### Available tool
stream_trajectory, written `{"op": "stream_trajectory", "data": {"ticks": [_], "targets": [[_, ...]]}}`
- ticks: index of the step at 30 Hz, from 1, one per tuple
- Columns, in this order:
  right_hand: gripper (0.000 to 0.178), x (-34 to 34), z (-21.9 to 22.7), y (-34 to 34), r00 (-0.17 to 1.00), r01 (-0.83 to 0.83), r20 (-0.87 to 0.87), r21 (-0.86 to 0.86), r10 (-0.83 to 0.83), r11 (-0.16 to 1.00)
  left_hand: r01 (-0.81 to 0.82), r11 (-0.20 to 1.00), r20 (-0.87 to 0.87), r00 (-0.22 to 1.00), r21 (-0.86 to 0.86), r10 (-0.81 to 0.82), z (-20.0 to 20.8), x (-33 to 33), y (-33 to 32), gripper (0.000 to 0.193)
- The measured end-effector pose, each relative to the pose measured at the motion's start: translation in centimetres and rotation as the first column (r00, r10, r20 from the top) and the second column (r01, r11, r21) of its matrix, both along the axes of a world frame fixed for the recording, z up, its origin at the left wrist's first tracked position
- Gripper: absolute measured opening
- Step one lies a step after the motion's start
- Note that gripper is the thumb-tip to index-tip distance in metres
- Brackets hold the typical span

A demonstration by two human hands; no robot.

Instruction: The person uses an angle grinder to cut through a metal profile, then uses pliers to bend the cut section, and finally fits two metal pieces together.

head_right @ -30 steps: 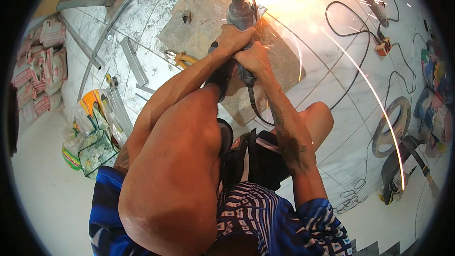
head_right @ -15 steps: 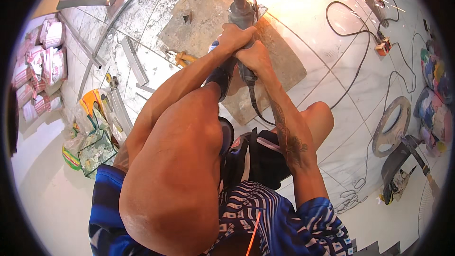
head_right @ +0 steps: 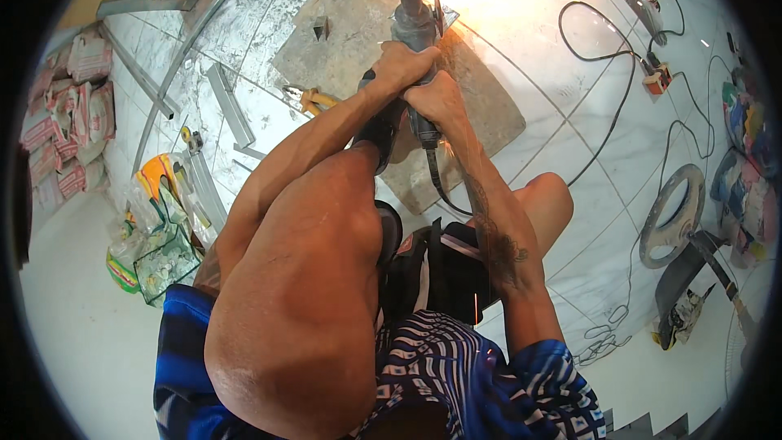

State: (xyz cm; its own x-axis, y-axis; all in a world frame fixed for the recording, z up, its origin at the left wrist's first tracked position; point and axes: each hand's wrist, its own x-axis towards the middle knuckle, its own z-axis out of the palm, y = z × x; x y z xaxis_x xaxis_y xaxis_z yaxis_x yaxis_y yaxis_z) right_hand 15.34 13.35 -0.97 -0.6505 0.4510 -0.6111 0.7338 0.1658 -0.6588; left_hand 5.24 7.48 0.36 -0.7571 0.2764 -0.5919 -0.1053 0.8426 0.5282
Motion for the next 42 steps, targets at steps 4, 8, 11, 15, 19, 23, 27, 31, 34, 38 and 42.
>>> {"op": "stream_trajectory", "data": {"ticks": [4, 8, 11, 15, 19, 23, 27, 31, 34, 38, 42], "targets": [[0.024, -1.1, 1.5, -2.2, 1.0, 0.008, 0.025, -0.155, -0.005, 0.988, -0.009, 0.999, 0.003, 1.0, -0.046, 0.009, -0.7, -0.7, -2.4, 0.099], [0.023, -1.3, 1.7, -2.3, 0.997, 0.047, 0.064, -0.169, -0.036, 0.985, -0.03, 0.998, 0.002, 1.0, -0.062, 0.03, -0.5, -0.6, -2.4, 0.098], [0.024, -1.0, 1.6, -1.4, 0.991, 0.023, 0.13, -0.139, -0.005, 0.99, -0.001, 0.999, -0.002, 1.0, -0.042, 0.001, -0.2, -0.4, -1.7, 0.099], [0.028, -0.1, 0.9, -0.7, 0.998, 0.058, 0.002, -0.11, -0.058, 0.992, -0.002, 1.0, -0.024, 1.0, -0.031, 0.001, 0.1, 0.2, -0.6, 0.099], [0.03, -1.3, 1.0, -2.8, 0.999, -0.023, 0.045, -0.129, 0.029, 0.991, -0.013, 0.999, -0.011, 1.0, -0.047, 0.013, -0.6, -0.3, -3.1, 0.098], [0.029, -0.5, 0.3, -1.4, 0.999, 0.004, 0.055, -0.112, 0.002, 0.994, 0.002, 1.0, -0.024, 1.0, -0.014, -0.003, -0.3, 0.1, -1.7, 0.098], [0.029, -0.6, 0.6, -1.8, 0.998, 0.023, 0.053, -0.158, -0.015, 0.987, -0.013, 1.0, -0.01, 1.0, -0.008, 0.013, -0.1, 0.0, -2.2, 0.097], [0.031, -0.6, 0.2, -1.7, 1.0, -0.004, 0.026, -0.138, 0.008, 0.99, -0.019, 1.0, -0.015, 1.0, -0.011, 0.019, -0.3, 0.0, -2.3, 0.097], [0.032, -0.8, 0.6, -1.8, 0.999, -0.004, 0.052, -0.128, 0.011, 0.992, -0.031, 0.999, -0.022, 0.999, -0.016, 0.031, -0.5, 0.0, -2.3, 0.097], [0.031, -0.4, 0.3, -1.0, 0.998, 0.012, 0.067, -0.091, -0.006, 0.996, -0.009, 1.0, -0.03, 0.999, -0.006, 0.009, -0.3, 0.3, -1.3, 0.097], [0.03, -0.9, 0.3, -2.7, 0.999, 0.02, -0.043, -0.081, -0.024, 0.997, -0.005, 0.999, -0.018, 1.0, -0.038, 0.004, -1.2, -0.3, -2.9, 0.098]]}}
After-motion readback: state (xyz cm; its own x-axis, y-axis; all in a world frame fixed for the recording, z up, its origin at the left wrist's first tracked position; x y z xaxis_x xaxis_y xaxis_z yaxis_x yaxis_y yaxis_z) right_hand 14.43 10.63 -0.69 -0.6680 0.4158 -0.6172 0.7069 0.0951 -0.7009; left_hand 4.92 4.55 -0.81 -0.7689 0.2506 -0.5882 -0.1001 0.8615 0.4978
